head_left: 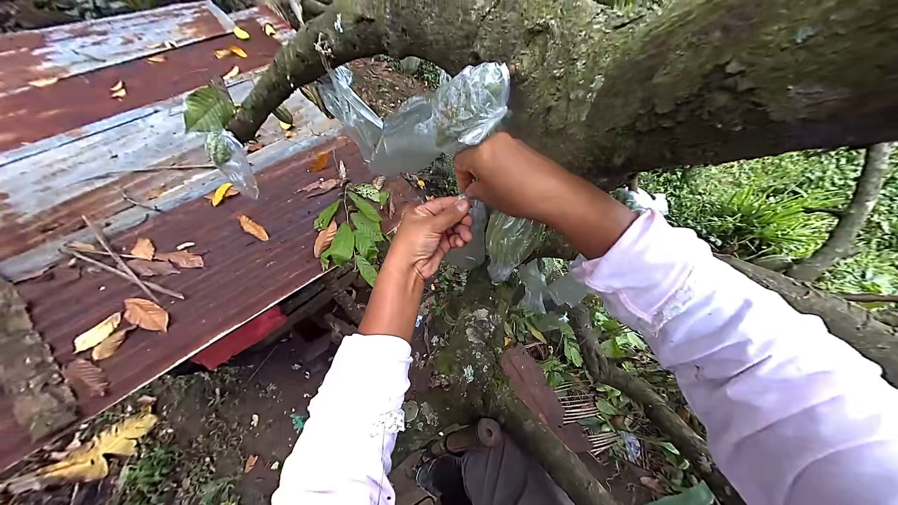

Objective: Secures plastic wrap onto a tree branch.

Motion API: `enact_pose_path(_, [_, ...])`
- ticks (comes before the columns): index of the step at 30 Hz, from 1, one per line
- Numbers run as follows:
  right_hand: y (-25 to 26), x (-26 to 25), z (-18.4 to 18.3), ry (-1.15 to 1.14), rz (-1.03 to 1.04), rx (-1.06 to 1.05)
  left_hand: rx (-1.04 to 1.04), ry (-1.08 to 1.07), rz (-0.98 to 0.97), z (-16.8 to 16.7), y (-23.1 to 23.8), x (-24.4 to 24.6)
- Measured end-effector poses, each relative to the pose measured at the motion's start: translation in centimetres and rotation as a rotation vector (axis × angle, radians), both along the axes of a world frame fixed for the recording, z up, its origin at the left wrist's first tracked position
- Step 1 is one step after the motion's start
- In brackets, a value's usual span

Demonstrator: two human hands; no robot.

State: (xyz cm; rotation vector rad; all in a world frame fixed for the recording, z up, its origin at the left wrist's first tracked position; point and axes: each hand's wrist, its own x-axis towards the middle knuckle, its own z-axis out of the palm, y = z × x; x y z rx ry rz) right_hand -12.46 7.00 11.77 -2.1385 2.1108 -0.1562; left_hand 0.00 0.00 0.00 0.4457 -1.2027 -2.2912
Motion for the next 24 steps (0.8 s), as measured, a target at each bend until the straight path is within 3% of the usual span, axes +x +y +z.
enact_pose_path(7, [-0.4, 0.3, 0.4, -0.025, 0.008, 0.110, -0.273, -0.138, 0.092, 2.7, 3.0, 1.8])
enact_pose_path(12, [-0.4, 0.3, 0.4, -0.047, -0.025, 0.107, -0.364, -0.053, 0.075, 2.1, 3.0, 1.8])
enact_pose_path(15, [-0.4, 0.3, 0.5, -0.039, -0.039, 0.102, -0.322, 0.000, 0.087, 0.6, 1.8, 1.4])
enact_pose_path(17, [-0.5, 0.4, 0.3, 0.011, -0.065, 0.077, -0.264, -0.009, 0.192, -0.6, 0.3, 0.2])
enact_pose_path(20, [-0.2, 0.8, 0.2, 0.038, -0.131, 0.033, -0.082, -0.021, 0.309, -0.7, 0.4, -0.3])
enact_pose_path(24, [0.0, 1.2, 0.1, 0.074, -0.177, -0.002, 0.169, 0.129, 0.284, -0.6, 0.8, -0.4])
